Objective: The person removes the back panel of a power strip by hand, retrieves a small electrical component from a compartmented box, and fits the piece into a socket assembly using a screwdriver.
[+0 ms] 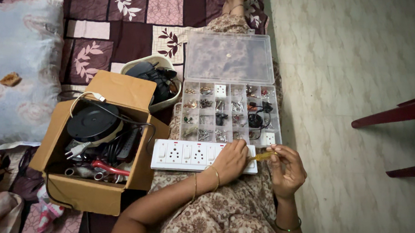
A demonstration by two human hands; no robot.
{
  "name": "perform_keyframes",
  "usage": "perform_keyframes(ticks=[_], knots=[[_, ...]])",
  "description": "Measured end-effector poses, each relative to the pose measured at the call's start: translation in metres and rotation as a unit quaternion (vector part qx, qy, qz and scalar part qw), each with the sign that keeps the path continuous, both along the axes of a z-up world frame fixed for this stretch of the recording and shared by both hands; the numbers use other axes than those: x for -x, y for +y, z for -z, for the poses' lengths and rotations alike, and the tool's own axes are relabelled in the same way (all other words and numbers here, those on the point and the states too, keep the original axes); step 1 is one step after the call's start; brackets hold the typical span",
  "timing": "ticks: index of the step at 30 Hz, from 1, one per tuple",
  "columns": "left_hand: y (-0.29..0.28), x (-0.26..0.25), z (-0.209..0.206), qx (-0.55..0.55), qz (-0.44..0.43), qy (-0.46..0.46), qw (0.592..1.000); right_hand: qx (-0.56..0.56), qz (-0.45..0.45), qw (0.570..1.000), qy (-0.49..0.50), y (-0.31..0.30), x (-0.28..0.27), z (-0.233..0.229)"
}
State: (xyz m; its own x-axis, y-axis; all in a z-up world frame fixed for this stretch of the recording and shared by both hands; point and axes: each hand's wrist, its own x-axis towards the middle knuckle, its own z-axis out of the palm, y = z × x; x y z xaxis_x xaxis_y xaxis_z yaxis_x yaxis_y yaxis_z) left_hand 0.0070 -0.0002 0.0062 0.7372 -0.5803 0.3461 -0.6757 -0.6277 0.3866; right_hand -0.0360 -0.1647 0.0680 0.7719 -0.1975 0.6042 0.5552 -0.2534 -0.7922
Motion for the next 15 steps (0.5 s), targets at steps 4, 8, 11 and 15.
perform_keyframes(ticks=[4,8,11,15], knots=[[0.005,-0.008,-0.002,0.045,0.008,-0.036,0.998,0.007,0.002,1.000,-0.012,-0.001,0.001,0.002],[0.018,-0.034,0.000,0.059,-0.013,0.001,0.998,-0.031,0.014,0.999,-0.035,-0.004,0.001,0.005],[0.029,-0.081,-0.003,0.034,-0.027,0.073,0.996,-0.057,0.031,0.996,-0.053,-0.009,-0.001,0.009],[0.046,-0.162,-0.015,-0.089,-0.004,0.051,0.995,-0.085,0.020,0.995,-0.046,-0.008,-0.003,0.017]])
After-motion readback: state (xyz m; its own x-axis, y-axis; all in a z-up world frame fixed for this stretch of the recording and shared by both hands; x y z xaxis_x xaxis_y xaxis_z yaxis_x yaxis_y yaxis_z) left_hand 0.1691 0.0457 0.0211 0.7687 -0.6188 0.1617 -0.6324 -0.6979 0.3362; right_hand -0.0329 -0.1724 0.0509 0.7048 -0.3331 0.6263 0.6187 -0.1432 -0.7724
